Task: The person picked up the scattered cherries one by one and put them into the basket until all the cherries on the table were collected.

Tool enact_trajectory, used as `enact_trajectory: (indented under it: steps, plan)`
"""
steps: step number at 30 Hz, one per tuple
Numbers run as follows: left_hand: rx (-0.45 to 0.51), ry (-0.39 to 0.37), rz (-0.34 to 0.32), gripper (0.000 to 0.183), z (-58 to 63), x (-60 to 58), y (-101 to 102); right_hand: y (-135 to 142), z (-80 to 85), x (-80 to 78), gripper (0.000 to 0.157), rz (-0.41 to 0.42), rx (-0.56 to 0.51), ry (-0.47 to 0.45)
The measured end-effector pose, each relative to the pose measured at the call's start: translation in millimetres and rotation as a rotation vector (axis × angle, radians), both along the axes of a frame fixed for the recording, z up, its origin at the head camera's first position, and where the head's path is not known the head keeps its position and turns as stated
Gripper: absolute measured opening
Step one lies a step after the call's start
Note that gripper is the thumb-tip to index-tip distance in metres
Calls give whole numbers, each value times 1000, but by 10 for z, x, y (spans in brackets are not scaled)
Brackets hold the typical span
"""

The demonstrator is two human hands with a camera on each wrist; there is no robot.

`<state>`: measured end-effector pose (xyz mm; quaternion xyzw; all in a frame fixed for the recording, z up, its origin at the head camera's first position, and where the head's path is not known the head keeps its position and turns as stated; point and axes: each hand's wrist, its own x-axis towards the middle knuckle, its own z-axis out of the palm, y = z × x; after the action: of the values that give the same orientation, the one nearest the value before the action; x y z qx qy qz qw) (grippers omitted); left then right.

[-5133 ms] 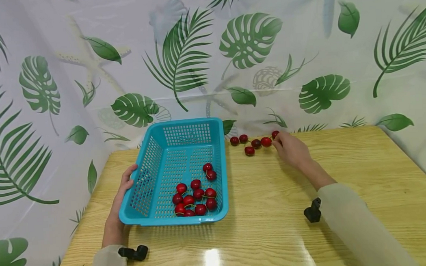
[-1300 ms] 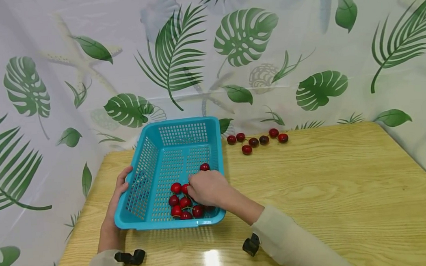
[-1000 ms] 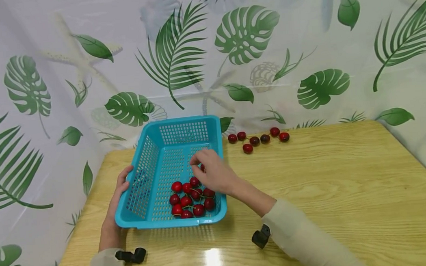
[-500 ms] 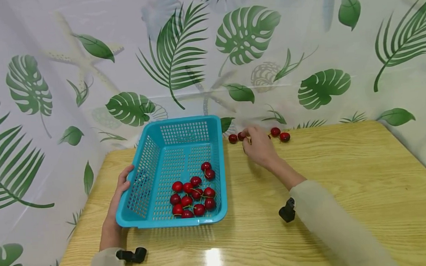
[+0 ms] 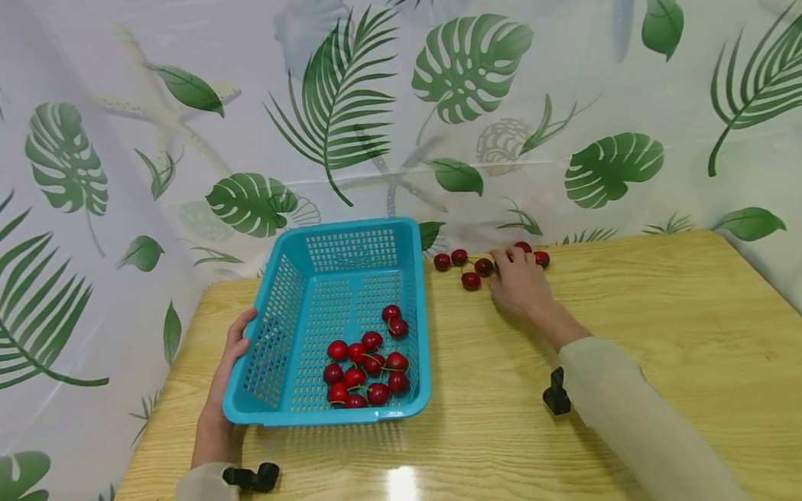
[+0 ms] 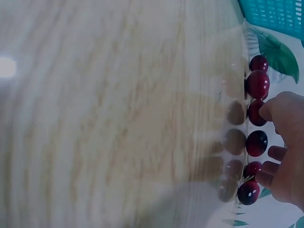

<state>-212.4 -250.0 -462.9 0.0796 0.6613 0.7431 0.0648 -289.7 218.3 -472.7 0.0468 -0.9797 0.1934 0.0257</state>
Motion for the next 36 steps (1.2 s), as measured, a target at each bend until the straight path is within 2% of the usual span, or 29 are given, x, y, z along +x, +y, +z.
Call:
enact_trajectory:
  steps: [11, 19, 27, 36]
  plan:
    - [-2, 34, -9, 50, -5, -25, 20, 115, -123, -27, 56, 0, 47, -21]
    - [8, 59, -11, 48, -23, -23, 10, 100, -85, -13, 52, -27, 23, -4]
    - [-7, 48, -29, 49, -28, -5, 1, 129, -68, 22, 53, 1, 39, -41]
    - [3, 57, -30, 49, -34, -3, -9, 155, -80, 68, 48, 5, 82, -23]
